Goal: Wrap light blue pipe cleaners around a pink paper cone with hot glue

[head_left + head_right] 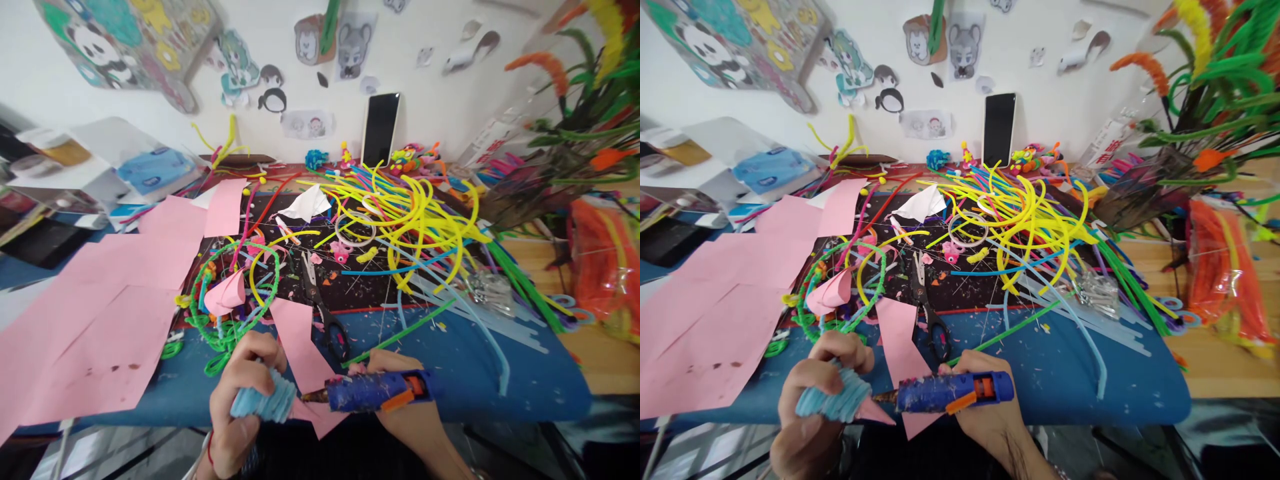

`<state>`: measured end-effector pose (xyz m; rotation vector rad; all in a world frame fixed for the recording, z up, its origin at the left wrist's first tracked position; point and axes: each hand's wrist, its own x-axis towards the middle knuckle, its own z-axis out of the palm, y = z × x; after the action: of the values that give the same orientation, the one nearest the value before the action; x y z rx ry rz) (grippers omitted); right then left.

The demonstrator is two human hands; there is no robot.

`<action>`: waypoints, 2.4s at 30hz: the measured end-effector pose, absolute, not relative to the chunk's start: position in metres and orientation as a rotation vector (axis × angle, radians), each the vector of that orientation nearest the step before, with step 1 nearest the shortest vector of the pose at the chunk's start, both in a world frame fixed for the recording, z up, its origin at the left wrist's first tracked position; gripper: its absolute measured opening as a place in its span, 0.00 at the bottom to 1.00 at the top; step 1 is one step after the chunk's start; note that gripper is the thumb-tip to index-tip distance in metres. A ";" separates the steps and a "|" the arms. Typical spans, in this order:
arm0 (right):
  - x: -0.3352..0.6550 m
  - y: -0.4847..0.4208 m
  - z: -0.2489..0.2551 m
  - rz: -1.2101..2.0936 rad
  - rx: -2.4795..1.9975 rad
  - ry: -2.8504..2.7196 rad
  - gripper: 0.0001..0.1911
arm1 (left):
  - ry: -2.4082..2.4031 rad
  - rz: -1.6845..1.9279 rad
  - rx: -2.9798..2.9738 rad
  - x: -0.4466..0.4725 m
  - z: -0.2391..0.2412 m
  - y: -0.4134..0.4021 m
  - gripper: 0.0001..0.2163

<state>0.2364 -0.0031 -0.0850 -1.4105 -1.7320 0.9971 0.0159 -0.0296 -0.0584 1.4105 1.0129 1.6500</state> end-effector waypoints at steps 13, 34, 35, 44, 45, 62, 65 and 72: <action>0.242 0.004 -0.071 0.812 -1.337 -1.833 0.19 | 1.112 1.777 1.377 0.029 -0.067 -0.019 0.07; 0.192 0.018 -0.085 0.079 -1.466 -1.891 0.11 | 1.279 2.027 0.620 0.036 -0.026 0.005 0.14; 0.201 0.024 -0.080 0.082 -1.475 -1.894 0.11 | 1.274 2.015 0.660 0.037 -0.028 0.004 0.17; 0.293 0.141 -0.064 -0.104 -1.709 -2.084 0.06 | 1.322 1.642 1.053 0.037 -0.041 0.007 0.08; 0.295 0.151 -0.067 -0.084 -1.707 -2.115 0.05 | 1.337 1.590 1.096 0.038 -0.041 0.007 0.07; 0.305 0.101 0.030 0.332 -0.707 -2.227 0.06 | 1.190 1.257 1.137 0.055 -0.010 0.019 0.12; 0.293 0.085 0.042 0.369 -0.502 -2.330 0.07 | 1.234 1.186 1.275 0.054 -0.004 0.021 0.15; 0.287 0.077 0.046 0.301 -0.461 -2.379 0.06 | 1.357 1.075 1.447 0.050 0.001 0.021 0.18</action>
<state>0.2868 0.0771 0.0461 -0.4611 -2.3786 0.3009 0.0505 0.0212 0.0006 1.4473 1.3568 1.0753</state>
